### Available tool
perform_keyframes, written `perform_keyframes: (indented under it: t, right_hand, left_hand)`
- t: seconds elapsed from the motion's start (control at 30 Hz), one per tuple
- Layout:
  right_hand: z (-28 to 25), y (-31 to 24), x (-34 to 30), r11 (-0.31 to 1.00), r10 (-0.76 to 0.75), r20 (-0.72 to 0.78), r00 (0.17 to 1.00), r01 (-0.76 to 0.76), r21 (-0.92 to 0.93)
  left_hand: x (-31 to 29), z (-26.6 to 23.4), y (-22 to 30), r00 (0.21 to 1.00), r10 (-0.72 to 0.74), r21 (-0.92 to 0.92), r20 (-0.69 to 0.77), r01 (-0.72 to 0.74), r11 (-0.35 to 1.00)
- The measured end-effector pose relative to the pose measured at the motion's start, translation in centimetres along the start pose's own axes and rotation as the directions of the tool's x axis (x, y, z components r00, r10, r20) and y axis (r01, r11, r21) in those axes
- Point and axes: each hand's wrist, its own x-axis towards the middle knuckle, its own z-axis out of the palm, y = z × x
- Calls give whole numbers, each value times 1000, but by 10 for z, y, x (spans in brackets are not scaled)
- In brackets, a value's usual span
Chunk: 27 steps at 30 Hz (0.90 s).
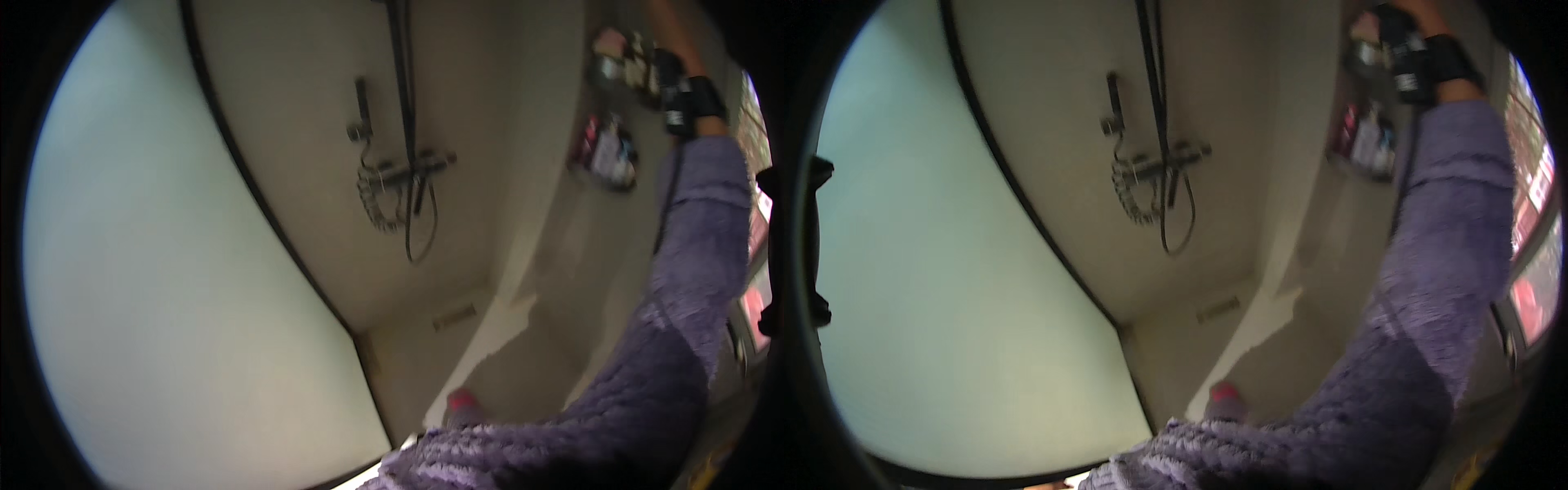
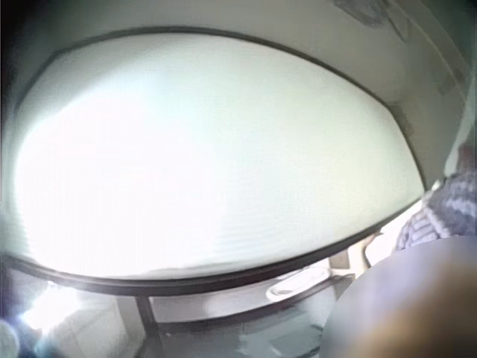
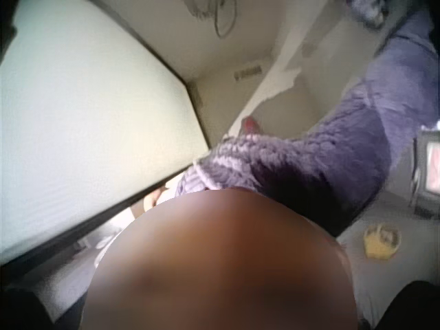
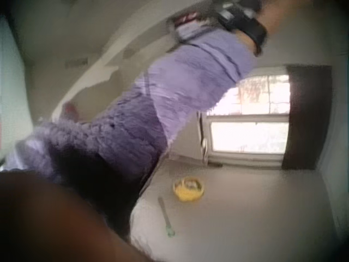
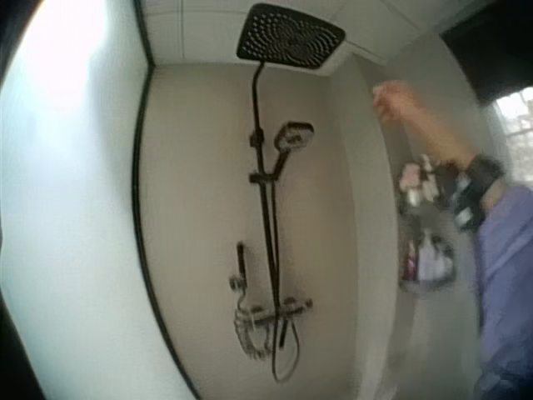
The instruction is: The person cleans a bathroom by first spraying the shower walls and floor with a handheld shower head, then using a squeegee to wipe water from the walls and floor. The person handles the shower head and squeegee to remove water from the surfaces.
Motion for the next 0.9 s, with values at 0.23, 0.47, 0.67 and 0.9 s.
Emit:
perform_keyframes:
  t: [0.23, 0.47, 0.67, 0.9]
  right_hand:
    - [265, 149, 95, 983, -35, 237, 971, 75, -165]
    - [446, 199, 108, 952, -238, 455, 858, 113, 285]
    - [463, 149, 84, 794, 189, 266, 945, -307, 525]
    - [439, 136, 63, 741, 149, 300, 942, -308, 597]
  left_hand:
    - [15, 52, 49, 972, -188, -353, -139, 128, 927]
    - [9, 106, 5, 910, -395, -593, -126, 250, 765]
    - [22, 108, 33, 911, -386, -674, -141, 197, 712]
    - [106, 4, 206, 926, -114, -504, -360, -90, 859]
